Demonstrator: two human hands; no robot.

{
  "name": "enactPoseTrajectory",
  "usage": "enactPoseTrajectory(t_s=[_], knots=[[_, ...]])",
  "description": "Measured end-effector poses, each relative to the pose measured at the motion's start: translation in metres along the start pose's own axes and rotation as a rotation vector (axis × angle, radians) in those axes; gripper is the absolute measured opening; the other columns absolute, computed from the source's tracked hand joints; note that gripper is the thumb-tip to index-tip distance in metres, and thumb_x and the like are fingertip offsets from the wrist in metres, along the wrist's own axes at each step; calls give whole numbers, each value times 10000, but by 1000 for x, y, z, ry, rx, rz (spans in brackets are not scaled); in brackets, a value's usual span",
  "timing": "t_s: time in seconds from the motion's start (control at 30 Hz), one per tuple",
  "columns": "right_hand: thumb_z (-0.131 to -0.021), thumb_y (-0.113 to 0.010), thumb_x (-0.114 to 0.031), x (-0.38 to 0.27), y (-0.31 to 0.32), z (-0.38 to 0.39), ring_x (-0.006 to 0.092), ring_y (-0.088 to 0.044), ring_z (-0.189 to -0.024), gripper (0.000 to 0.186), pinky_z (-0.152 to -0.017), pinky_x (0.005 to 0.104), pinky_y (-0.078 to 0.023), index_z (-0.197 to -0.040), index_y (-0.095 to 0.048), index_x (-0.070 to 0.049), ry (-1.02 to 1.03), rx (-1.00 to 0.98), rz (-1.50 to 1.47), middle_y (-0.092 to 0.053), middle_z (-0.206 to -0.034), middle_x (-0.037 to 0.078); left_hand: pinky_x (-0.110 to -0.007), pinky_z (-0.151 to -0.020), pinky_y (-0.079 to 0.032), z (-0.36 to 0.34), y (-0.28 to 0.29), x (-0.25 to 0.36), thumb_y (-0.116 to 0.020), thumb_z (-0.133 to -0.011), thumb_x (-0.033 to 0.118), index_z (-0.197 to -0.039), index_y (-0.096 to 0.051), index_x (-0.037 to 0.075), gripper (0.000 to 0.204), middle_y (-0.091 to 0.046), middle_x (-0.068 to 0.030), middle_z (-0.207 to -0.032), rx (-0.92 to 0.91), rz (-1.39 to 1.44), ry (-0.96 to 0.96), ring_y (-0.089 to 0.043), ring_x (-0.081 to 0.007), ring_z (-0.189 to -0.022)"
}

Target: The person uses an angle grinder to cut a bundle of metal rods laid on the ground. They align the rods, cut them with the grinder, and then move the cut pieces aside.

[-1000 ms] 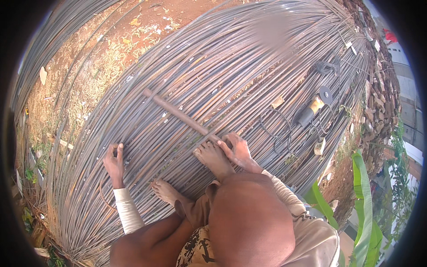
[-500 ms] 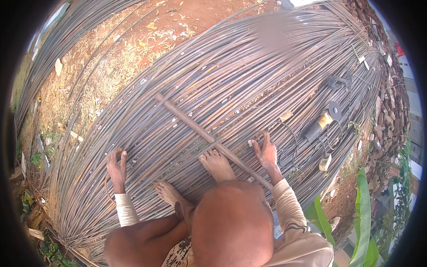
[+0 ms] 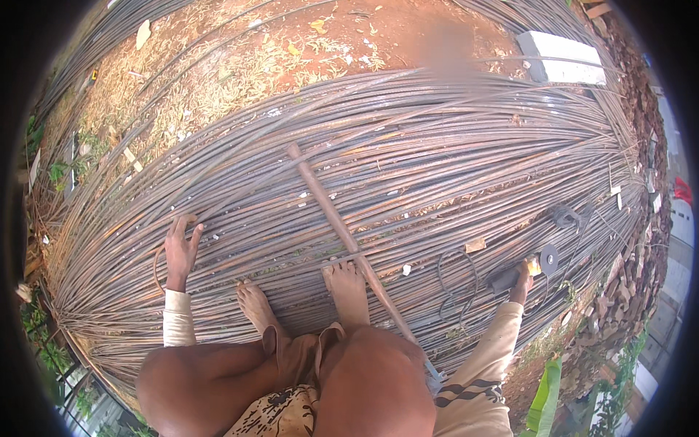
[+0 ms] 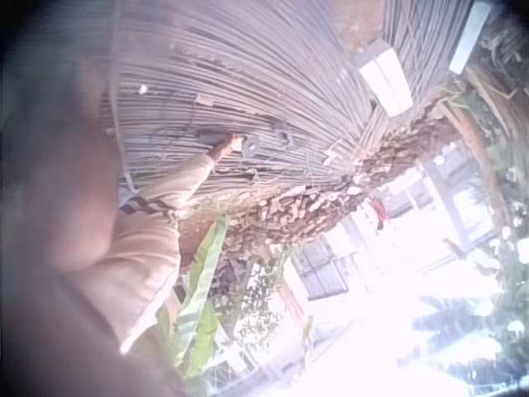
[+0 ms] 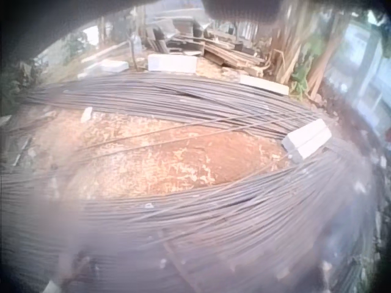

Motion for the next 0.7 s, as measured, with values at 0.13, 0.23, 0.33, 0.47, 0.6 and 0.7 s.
enactPoseTrajectory(t_s=[0.13, 0.23, 0.33, 0.47, 0.6, 0.7], knots=[[-891, -711, -395, -11, -5, -3, 373, -585, -1160, 636, -987, 516, -492, -1333, -527, 24, 15, -106, -72, -586, -1263, 227, -487, -927, -499, 3, 9, -9, -712, -982, 296, -1149, -685, 70, 283, -680, -168, -1129, 26, -22, 8, -642, -415, -1065], [-886, -705, -359, -11, 5, -4, 371, -605, -1130, 624, -969, 506, -511, -1341, -521, 26, 9, -215, -264, -597, -1242, 228, -479, -928, -518, -3, 17, -6, -735, -968, 277, -1143, -687, 60, 283, -690, -165, -1165, 57, 4, -3, -660, -396, -1096], [-881, -698, -324, -23, 17, 3, 370, -624, -1099, 613, -952, 495, -529, -1349, -514, 27, -10, -447, -644, -607, -1222, 230, -483, -964, -494, -4, 31, 7, -734, -965, 260, -1145, -682, 48, 282, -673, -162, -1180, 137, -12, -87, -636, -409, -1102], [-875, -689, -276, -83, 54, 40, 368, -650, -1059, 601, -928, 481, -554, -1359, -506, 30, 70, -885, -1118, -621, -1195, 232, -442, -901, -534, -2, 35, 35, -749, -954, 232, -1101, -703, 33, 252, -715, -148, -1086, 113, 220, -49, -685, -369, -1004], [-852, -681, -142, -195, 101, 219, 337, -674, -1015, 632, -907, 492, -598, -1402, -467, 83, 309, -1083, -1335, -637, -1231, 216, -388, -796, -565, 3, 11, 113, -781, -917, 162, -1046, -714, 15, 207, -725, -135, -985, 37, 470, -203, -716, -305, -887], [-888, -730, -187, -231, 97, 297, 313, -725, -906, 613, -749, 405, -660, -1376, -490, 96, 416, -1209, -1289, -661, -1148, 229, -386, -809, -566, 13, -25, 192, -764, -943, 223, -1048, -714, 11, 241, -731, -143, -988, -236, 800, -343, -717, -286, -874]])
Point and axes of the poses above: each hand's wrist, its own z-axis away from the middle knuckle, its own y-axis out of the back of the hand, x = y × z, the point moved 8 cm from there along -z, towards the middle knuckle
